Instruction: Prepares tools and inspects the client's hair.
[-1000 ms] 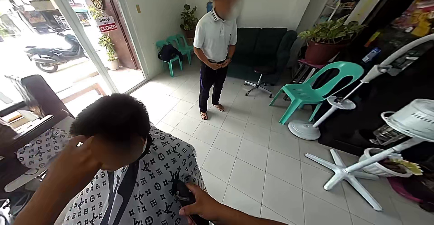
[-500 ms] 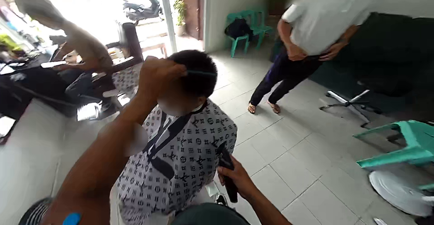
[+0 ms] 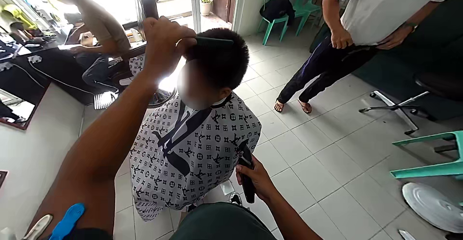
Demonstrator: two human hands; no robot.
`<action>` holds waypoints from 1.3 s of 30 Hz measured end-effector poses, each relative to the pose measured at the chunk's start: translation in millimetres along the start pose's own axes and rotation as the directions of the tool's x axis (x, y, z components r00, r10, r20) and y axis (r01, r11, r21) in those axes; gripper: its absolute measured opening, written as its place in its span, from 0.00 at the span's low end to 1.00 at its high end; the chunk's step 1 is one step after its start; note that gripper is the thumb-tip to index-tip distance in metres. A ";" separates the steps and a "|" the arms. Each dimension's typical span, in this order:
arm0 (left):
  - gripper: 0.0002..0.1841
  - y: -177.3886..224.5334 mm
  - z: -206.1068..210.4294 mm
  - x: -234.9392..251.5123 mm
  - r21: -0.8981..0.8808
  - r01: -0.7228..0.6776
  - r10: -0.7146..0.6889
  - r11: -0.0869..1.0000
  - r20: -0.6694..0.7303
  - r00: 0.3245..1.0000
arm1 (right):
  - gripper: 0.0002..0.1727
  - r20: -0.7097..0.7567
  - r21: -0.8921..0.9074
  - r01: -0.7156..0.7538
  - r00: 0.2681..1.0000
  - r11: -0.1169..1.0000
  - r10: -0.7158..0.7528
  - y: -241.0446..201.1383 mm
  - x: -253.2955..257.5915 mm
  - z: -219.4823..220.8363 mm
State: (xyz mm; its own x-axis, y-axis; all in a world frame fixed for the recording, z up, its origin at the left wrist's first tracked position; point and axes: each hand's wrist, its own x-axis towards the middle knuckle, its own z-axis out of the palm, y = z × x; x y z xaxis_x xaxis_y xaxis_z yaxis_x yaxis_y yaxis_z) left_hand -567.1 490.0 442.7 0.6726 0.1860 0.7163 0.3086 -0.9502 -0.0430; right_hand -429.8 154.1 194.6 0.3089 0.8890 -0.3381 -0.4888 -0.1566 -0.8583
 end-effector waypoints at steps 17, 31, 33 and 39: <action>0.09 -36.9 57.5 -70.1 -0.396 0.201 -0.231 0.896 -0.029 0.973 | 0.28 -0.061 0.044 0.025 0.998 0.999 -0.022 2.3 -6.6 -10.0; 0.07 166.0 87.1 -216.5 -0.735 0.677 -0.488 -0.028 0.602 0.633 | 0.33 -0.205 0.146 0.085 0.977 0.986 -0.054 11.7 -17.0 5.0; 0.09 181.3 88.0 -219.5 -0.713 0.697 -0.464 -0.078 0.645 0.607 | 0.32 -0.163 0.187 0.161 0.978 0.969 -0.130 13.0 -18.9 12.1; 0.14 196.6 75.2 -200.0 -0.635 0.750 -0.285 0.184 0.696 0.659 | 0.36 0.085 0.326 0.340 0.919 0.882 -0.386 -3.1 -14.1 26.4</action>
State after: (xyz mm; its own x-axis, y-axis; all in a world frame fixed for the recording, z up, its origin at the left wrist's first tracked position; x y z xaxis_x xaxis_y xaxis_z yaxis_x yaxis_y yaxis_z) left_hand -590.4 284.8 238.6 0.8234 0.5675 0.0002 0.1336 -0.1943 0.9718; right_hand -454.2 153.4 212.2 0.4028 0.9137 0.0535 -0.5920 0.3047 -0.7462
